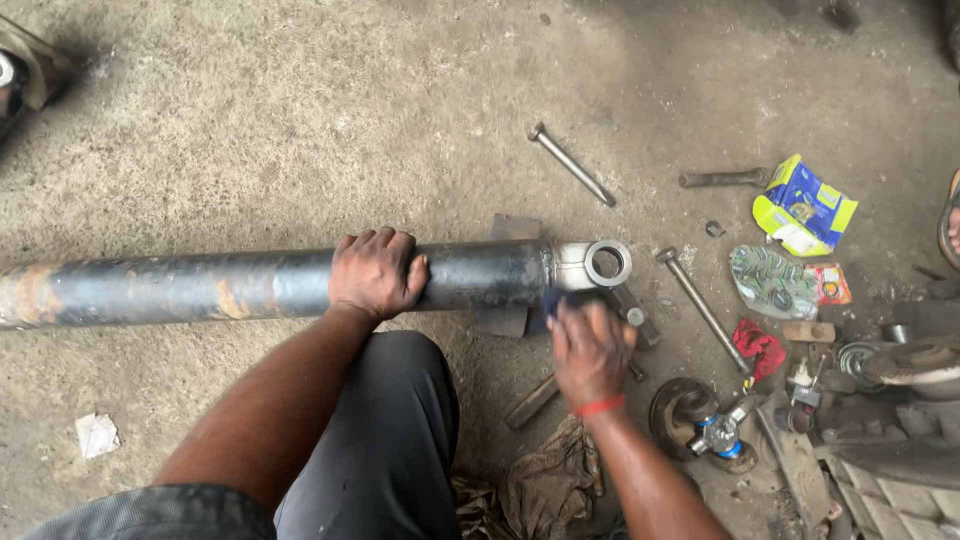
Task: The person cleans the yoke and joint area of a driveshaft using a cloth and then applies a blue substance to a small cylindrical component.
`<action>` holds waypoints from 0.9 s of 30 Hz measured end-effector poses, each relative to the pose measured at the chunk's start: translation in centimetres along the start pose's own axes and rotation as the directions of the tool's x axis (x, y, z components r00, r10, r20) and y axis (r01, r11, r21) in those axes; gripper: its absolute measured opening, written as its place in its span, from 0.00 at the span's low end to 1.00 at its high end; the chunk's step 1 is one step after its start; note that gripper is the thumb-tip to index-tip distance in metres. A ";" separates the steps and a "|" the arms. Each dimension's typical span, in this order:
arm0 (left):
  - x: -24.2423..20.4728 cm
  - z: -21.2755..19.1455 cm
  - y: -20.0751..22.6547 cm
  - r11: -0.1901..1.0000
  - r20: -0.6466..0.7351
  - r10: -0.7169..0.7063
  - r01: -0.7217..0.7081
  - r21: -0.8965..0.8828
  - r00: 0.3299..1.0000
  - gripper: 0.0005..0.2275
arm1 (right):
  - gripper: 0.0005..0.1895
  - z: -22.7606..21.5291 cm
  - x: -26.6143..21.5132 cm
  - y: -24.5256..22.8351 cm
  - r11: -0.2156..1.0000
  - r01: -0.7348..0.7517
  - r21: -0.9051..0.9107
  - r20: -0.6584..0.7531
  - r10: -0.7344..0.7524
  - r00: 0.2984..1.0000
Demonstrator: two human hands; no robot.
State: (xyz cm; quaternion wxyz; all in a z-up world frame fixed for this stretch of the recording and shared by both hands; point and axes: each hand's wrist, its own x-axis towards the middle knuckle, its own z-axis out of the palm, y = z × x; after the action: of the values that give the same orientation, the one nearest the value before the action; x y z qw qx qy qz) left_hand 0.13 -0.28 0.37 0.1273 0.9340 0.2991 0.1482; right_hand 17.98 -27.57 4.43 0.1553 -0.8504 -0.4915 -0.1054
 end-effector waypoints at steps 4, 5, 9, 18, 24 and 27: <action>0.0 0.2 -0.3 1.000 -0.001 -0.005 0.005 -0.020 1.000 0.16 | 0.13 -1.5 -1.4 0.3 0.998 -0.049 0.032 0.030 0.048 0.998; -0.1 0.3 -0.4 1.000 0.000 -0.016 0.016 -0.021 1.000 0.16 | 0.13 -1.9 -0.5 0.5 0.999 -0.041 0.004 0.010 0.041 0.999; 0.3 0.1 -0.2 1.000 -0.021 -0.011 0.010 -0.011 1.000 0.17 | 0.11 -1.7 3.7 -0.3 0.999 -0.054 0.005 -0.130 0.054 0.990; -0.2 0.4 0.1 0.998 -0.003 -0.022 0.022 -0.063 1.000 0.16 | 0.11 -2.1 -0.2 -0.7 0.948 -0.142 0.284 0.060 0.131 0.990; -0.1 0.3 -0.1 0.999 0.015 -0.022 0.022 -0.039 1.000 0.17 | 0.17 -4.1 2.4 0.2 0.962 -0.031 0.270 -0.210 0.091 0.974; 0.0 0.1 0.0 0.999 0.030 -0.026 0.027 -0.031 0.999 0.17 | 0.36 -2.4 1.7 -1.5 0.991 -0.046 -0.126 0.108 0.060 0.992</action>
State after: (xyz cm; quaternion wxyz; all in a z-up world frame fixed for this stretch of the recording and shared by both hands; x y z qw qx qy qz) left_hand 0.16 -0.26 0.25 0.1485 0.9299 0.3071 0.1372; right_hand 17.51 -26.35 7.43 0.0774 -0.8758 -0.4689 -0.0838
